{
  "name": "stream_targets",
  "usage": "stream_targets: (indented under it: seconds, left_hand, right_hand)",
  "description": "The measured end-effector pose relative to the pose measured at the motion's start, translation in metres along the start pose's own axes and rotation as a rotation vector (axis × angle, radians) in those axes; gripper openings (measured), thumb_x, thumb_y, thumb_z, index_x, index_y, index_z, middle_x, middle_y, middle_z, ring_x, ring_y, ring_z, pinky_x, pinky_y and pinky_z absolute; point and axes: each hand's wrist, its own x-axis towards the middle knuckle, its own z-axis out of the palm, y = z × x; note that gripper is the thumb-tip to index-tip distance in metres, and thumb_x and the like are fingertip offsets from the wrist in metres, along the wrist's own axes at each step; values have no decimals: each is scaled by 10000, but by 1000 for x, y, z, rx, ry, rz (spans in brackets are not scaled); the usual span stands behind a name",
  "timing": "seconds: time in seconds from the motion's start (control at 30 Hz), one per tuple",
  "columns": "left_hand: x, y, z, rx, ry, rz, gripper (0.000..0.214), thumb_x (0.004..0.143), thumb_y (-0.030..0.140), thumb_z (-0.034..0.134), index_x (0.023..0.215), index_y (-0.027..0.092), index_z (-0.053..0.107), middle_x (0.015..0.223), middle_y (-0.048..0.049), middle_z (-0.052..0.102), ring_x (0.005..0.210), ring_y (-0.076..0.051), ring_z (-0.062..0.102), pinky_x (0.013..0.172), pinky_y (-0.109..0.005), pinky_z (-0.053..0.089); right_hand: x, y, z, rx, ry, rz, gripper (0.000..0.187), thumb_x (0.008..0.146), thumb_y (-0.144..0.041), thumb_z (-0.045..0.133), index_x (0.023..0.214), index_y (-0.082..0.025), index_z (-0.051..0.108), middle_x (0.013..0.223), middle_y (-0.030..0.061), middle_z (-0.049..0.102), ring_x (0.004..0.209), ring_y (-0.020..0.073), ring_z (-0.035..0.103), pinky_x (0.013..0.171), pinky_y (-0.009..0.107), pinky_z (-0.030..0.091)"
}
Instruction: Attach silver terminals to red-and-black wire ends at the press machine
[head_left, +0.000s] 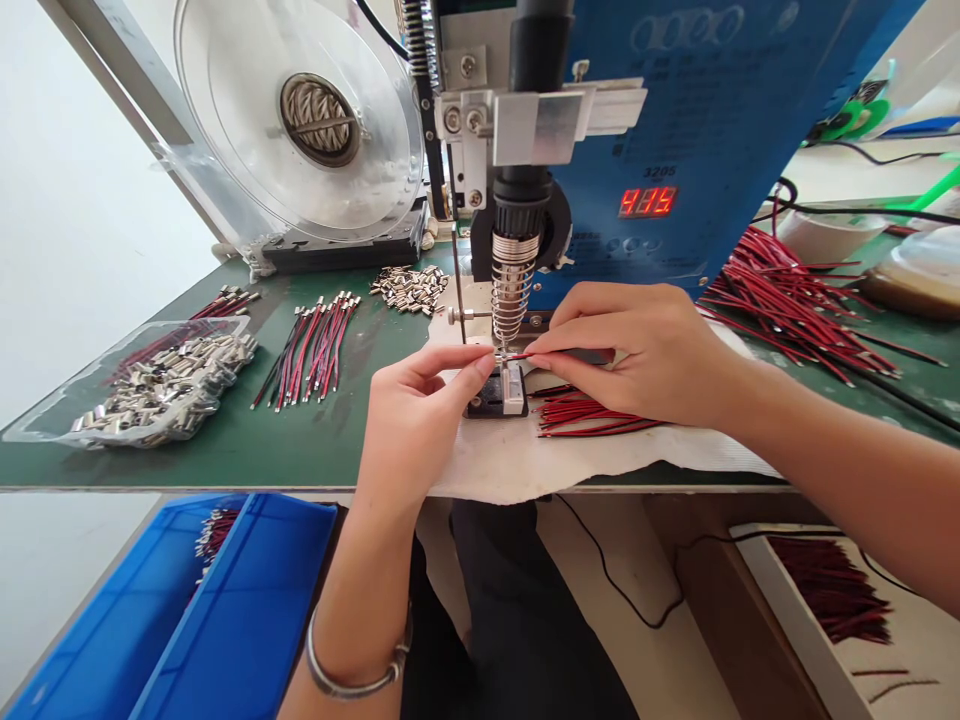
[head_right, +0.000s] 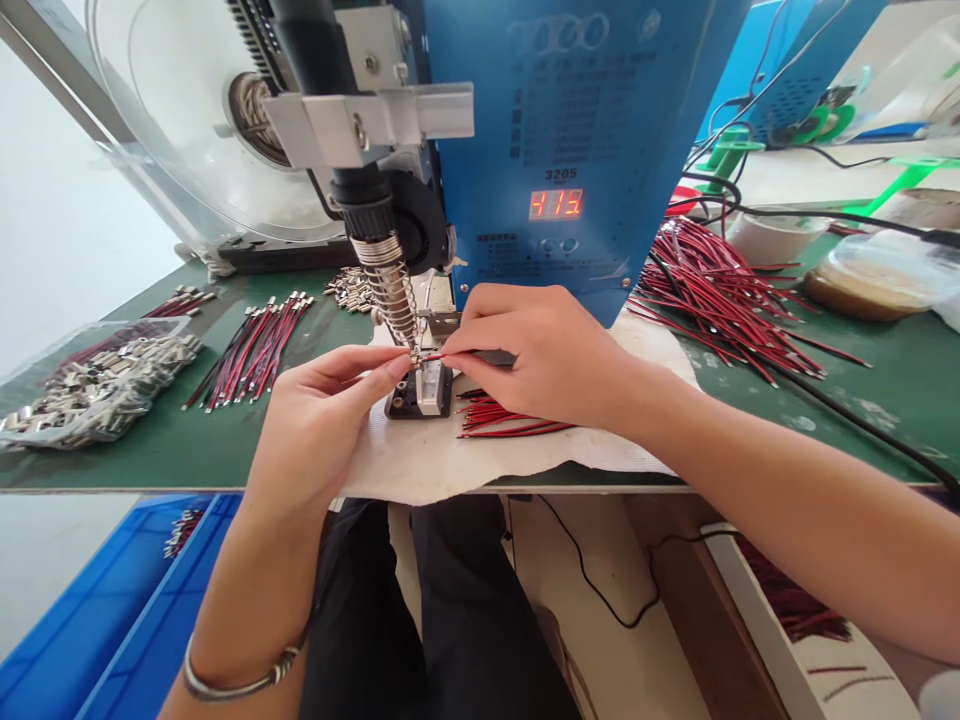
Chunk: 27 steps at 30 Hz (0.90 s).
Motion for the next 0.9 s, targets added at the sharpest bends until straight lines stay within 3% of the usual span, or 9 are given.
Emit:
stream_targets:
  seconds: [0.9]
  left_hand:
    - [1,0,-1,17,4,-15,102,774,322,942,857,262,945,868,-65,861,813,-225,745,652,-308,531]
  right_hand:
    - [0,0,4,-29,-17,-8,232,1106,-275,669,1032,-266,889,942,34,816,754,177,721,681,310,552]
